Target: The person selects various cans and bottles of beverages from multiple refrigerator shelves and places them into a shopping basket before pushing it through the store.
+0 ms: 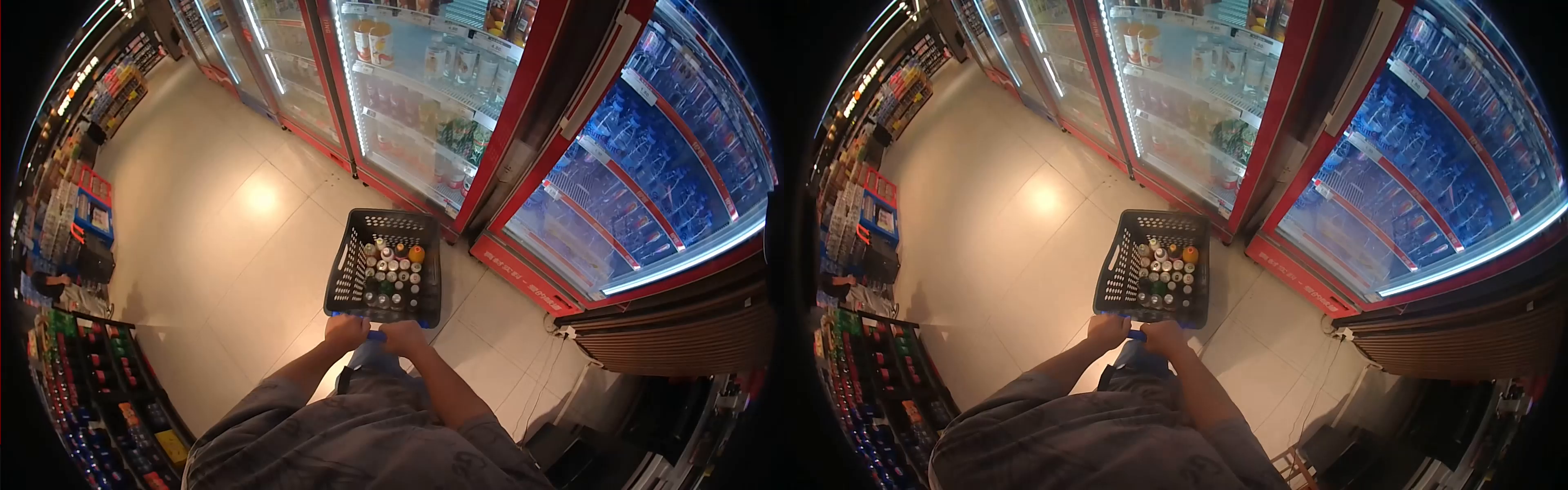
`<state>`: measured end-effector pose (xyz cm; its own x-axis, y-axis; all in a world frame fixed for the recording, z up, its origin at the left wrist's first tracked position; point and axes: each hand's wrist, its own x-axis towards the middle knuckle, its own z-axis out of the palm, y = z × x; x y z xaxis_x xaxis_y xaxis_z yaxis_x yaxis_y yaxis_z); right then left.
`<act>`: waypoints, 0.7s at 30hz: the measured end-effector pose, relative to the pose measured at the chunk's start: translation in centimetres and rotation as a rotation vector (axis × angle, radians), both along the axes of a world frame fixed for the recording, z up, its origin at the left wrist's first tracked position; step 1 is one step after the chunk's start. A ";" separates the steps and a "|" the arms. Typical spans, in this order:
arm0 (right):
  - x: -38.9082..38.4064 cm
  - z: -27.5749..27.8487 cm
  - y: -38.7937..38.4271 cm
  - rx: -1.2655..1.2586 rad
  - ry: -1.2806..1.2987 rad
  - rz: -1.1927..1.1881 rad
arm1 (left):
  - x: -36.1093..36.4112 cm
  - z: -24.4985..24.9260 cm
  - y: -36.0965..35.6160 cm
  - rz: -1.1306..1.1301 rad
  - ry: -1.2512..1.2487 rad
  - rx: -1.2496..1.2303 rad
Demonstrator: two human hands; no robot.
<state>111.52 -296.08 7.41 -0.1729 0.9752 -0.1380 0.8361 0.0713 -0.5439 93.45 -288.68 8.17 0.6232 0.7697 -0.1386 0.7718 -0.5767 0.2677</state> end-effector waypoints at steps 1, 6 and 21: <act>0.8 -0.1 0.0 0.036 -0.011 0.024 | 0.7 0.3 -0.2 0.018 0.012 -0.007; 4.6 -0.9 1.7 0.164 -0.010 0.120 | 3.6 -0.2 0.1 0.143 -0.002 -0.102; 10.7 -1.6 15.0 0.338 -0.032 0.361 | 9.0 0.9 7.3 0.375 -0.119 -0.121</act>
